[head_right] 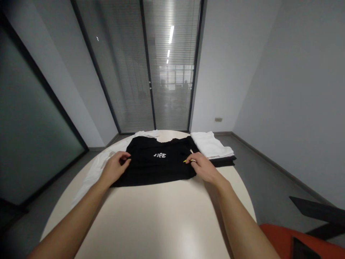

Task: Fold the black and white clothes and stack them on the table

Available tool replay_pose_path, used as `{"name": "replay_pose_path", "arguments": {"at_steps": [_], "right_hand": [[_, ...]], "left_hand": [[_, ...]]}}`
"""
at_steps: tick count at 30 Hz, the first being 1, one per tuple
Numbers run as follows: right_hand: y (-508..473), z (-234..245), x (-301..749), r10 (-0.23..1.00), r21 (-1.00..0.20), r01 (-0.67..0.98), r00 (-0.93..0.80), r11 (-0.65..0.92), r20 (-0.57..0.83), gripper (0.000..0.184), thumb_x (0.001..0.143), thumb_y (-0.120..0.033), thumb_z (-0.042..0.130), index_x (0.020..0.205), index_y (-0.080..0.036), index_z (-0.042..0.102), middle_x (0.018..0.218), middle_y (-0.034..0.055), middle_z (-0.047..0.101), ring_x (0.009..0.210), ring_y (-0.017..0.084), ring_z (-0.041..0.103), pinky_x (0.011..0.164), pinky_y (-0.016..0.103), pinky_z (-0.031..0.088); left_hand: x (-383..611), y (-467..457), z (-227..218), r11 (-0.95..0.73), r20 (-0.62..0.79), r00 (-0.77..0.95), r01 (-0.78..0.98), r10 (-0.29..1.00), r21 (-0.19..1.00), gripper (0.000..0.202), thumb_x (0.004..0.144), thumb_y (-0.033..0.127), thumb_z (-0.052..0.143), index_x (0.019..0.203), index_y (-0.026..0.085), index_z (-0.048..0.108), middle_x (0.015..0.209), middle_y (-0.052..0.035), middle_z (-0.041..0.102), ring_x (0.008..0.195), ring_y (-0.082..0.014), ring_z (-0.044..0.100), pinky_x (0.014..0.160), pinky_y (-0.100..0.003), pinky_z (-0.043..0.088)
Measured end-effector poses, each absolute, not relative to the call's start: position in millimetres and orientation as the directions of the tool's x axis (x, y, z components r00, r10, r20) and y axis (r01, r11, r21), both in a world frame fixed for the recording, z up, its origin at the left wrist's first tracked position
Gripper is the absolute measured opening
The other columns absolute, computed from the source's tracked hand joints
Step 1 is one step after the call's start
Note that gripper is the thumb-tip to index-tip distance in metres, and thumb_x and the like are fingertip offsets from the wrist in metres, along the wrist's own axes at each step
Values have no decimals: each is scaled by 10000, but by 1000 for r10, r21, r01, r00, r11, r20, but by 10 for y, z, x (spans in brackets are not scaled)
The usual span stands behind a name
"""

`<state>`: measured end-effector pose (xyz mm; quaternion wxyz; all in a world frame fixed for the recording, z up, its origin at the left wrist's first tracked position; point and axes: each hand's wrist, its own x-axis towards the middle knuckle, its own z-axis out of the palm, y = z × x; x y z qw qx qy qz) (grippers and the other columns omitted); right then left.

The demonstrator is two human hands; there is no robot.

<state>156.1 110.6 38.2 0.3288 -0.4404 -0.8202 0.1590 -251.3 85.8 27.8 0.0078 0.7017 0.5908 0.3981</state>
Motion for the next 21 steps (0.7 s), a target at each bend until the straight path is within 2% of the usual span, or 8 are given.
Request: {"name": "replay_pose_path", "arguments": {"at_steps": [3,5,8,10,15,21], "right_hand": [[998,510,1419,767,-433,636,-480,638,425,273,796,-140,489,881,-245,727,923,38,724,935,238,611,893,381,452],[935,546,1305,749,-396,637,-537,662,388,233,797,-158,538,873,-245,741,863,32,723,844,217,624,811,341,465],[877,506,1162,732,-388,624,-622,678,280,182,812,-202,589,855,-250,759,825,19,721,749,182,631,711,289,460],[865,444,1106,724,-374,629,-652,682,224,151,805,-229,629,859,-259,766,850,14,728,763,181,644,693,276,457],[885,334,1084,722,-305,660,-671,686,172,213,740,-194,680,918,-261,775,916,25,735,859,218,659,739,290,465],[889,346,1069,744,-245,705,-654,665,138,192,786,-210,642,917,-256,775,915,30,733,866,214,656,719,275,443]], "left_hand": [[-2246,681,358,-537,327,430,729,842,424,127,890,275,579,931,254,697,936,-18,698,857,-189,647,786,-288,490],[-2127,597,363,-585,224,544,706,809,399,125,891,267,597,929,269,716,953,-5,711,869,-181,656,777,-270,478],[-2066,555,329,-569,155,554,736,818,367,174,877,246,614,1004,285,727,999,0,723,887,-185,670,762,-264,471],[-2073,566,306,-544,144,530,764,836,348,198,877,231,605,1022,292,726,1011,3,727,893,-188,676,758,-265,468],[-2080,580,309,-538,137,521,795,842,281,188,874,192,550,903,276,716,937,-14,708,901,-204,665,748,-270,452],[-2007,536,355,-545,117,532,811,838,212,191,861,158,497,854,248,665,899,-30,669,867,-198,633,719,-267,432]]}}
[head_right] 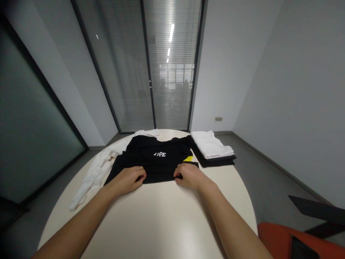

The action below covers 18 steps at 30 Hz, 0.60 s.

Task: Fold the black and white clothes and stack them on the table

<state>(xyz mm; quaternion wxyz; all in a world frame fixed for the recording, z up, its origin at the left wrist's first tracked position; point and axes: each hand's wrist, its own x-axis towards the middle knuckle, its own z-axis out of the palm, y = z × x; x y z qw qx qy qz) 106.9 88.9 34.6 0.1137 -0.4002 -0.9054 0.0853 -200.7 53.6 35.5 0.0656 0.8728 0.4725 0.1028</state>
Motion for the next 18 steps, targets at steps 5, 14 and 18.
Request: {"name": "replay_pose_path", "arguments": {"at_steps": [5,14,18], "right_hand": [[881,376,1048,763,-232,731,-640,641,90,195,828,-171,572,855,-223,757,898,37,726,851,184,650,704,250,405],[841,423,1064,788,-331,727,-606,602,103,139,802,-172,575,863,-200,696,869,29,707,776,159,623,699,236,399],[833,431,1058,779,-343,713,-619,611,102,120,756,-163,593,811,-203,693,846,19,700,770,157,615,693,231,392]], "left_hand": [[-2006,540,361,-563,106,553,803,826,196,114,858,178,551,898,236,641,940,-2,667,891,-179,626,731,-262,421],[-2023,534,355,-589,117,578,785,808,190,74,844,184,573,883,233,612,929,9,654,885,-172,615,721,-264,411],[-2016,531,357,-598,112,587,784,802,167,114,861,148,533,859,229,613,919,7,650,876,-166,620,715,-264,415]]}}
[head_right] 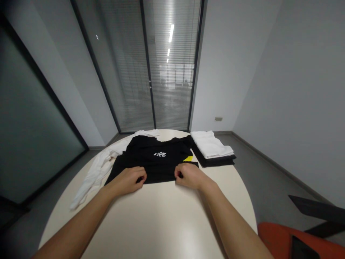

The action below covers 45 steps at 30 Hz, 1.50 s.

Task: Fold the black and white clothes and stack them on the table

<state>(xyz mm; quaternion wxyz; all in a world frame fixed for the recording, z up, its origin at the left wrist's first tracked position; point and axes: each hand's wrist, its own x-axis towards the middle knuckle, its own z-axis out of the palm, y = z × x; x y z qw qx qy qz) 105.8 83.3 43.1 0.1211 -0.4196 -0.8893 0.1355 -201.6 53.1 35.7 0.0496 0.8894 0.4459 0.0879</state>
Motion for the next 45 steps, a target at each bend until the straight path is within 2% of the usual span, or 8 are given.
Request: {"name": "replay_pose_path", "arguments": {"at_steps": [6,13,20,29,34,36,39,45], "right_hand": [[821,449,1056,794,-365,718,-598,592,110,122,756,-163,588,819,-204,685,827,10,702,721,143,600,661,227,379],[837,409,1062,786,-329,724,-610,606,105,111,726,-170,603,776,-209,695,807,3,699,724,144,609,660,229,384],[849,395,1059,783,-283,740,-618,610,71,182,744,-224,623,868,-241,755,921,6,735,816,167,659,700,235,419],[798,435,916,798,-58,796,-602,603,29,196,753,-190,585,833,-223,761,928,56,754,845,215,685,691,257,436],[731,495,901,809,-108,803,-588,586,12,166,720,-208,614,808,-222,754,837,62,753,764,219,676,640,268,418],[676,532,912,805,-200,795,-592,573,-47,148,703,-226,642,802,-228,753,787,43,745,717,200,662,606,258,404],[564,582,893,743,-406,763,-622,503,-247,154,669,-260,701,810,-224,749,742,2,725,648,159,633,544,228,388],[298,598,625,330,-635,711,-703,303,-630,101,654,-210,721,754,-213,714,560,-78,615,543,102,599,533,177,404]], "left_hand": [[-1984,532,321,-607,163,585,776,795,172,160,866,167,571,999,233,632,1013,-4,671,958,-184,627,781,-277,445],[-1985,552,298,-635,194,608,758,770,148,186,854,108,525,933,231,641,948,4,675,918,-170,622,749,-274,436],[-1994,539,304,-673,123,663,716,739,185,102,894,217,579,922,248,673,939,18,684,909,-163,644,767,-259,446],[-1948,528,325,-602,120,589,786,799,142,175,867,161,528,934,232,673,957,-9,693,915,-182,650,751,-265,451],[-1906,470,435,-590,121,578,780,807,208,161,779,132,525,849,212,645,869,-7,677,808,-167,630,709,-255,431],[-1910,441,482,-562,39,572,789,819,249,145,740,140,538,799,214,647,795,8,669,727,-154,608,656,-251,412],[-1938,389,524,-438,-240,538,821,808,366,162,677,165,584,784,220,692,723,33,673,652,-140,590,571,-232,385],[-1916,267,562,-75,-697,537,814,476,576,185,617,234,745,800,207,732,697,39,683,594,-134,601,515,-213,441]]}}
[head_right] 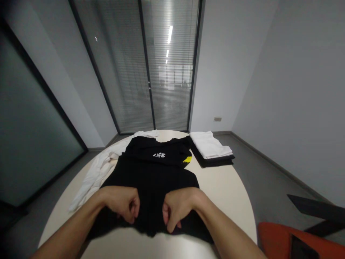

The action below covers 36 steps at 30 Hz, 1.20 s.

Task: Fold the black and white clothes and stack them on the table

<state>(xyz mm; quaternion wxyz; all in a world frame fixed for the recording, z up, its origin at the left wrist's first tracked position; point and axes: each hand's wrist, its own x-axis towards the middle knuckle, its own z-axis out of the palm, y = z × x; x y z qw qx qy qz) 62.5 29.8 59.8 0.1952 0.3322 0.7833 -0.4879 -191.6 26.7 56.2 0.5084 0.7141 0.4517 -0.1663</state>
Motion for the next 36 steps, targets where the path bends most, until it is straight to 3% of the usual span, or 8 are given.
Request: {"name": "replay_pose_path", "arguments": {"at_steps": [3,6,8,11,15,25,32,36], "right_hand": [[197,598,494,107,-684,697,-713,214,-693,68,702,-256,733,713,-211,683,615,-74,647,564,83,630,539,154,400],[200,615,477,50,-765,630,-775,131,-630,191,744,-378,742,745,-197,682,693,-46,673,589,88,639,546,161,415],[287,621,535,239,-844,523,-841,123,-486,235,773,-408,733,800,-180,684,688,-34,659,582,98,617,565,184,437],[509,594,696,712,-798,490,-693,351,-113,206,876,-378,652,903,-177,687,709,-18,646,627,110,587,589,207,408],[807,468,956,932,-395,846,-303,359,198,148,896,-319,625,991,-210,656,835,21,680,773,164,614,638,246,359],[1019,372,1295,999,-284,959,-20,7,-41,297,907,-314,527,1174,-188,562,1023,129,724,919,265,697,723,311,435],[964,377,1328,986,-107,985,126,-138,-109,443,954,-486,484,1184,-117,569,1143,241,695,1060,389,686,822,448,495],[991,325,1288,994,-93,990,102,-105,-42,384,976,-433,474,1201,-131,553,1128,221,705,1025,358,705,798,418,514]], "left_hand": [[-1857,255,578,50,-722,595,759,353,650,309,692,381,787,944,209,739,778,5,717,620,-146,650,511,-214,461],[-1799,297,550,-107,-500,653,662,569,742,367,815,389,706,1132,205,710,873,-30,740,718,-164,687,603,-243,503],[-1764,330,505,-334,-226,635,636,739,695,396,826,346,712,1199,218,684,1031,-52,736,913,-199,690,800,-310,537],[-1718,348,408,-557,5,654,639,756,531,656,771,411,791,1377,275,576,1428,-94,563,1321,-286,506,1110,-438,395],[-1665,310,291,-564,-131,678,689,723,455,1115,666,620,819,1584,333,255,1682,-119,113,1533,-408,69,1196,-641,123],[-1358,-27,451,-461,-453,595,803,665,377,1486,414,714,870,1610,340,72,1658,-145,-176,1440,-558,-189,1036,-852,25],[-1152,-247,-15,-469,-338,650,741,681,480,1317,478,669,869,1572,483,159,1692,-60,-9,1473,-568,-58,980,-870,222],[-1118,-186,264,-521,-363,659,748,659,411,1101,611,788,717,1558,394,316,1666,-117,192,1445,-593,165,964,-794,349]]}}
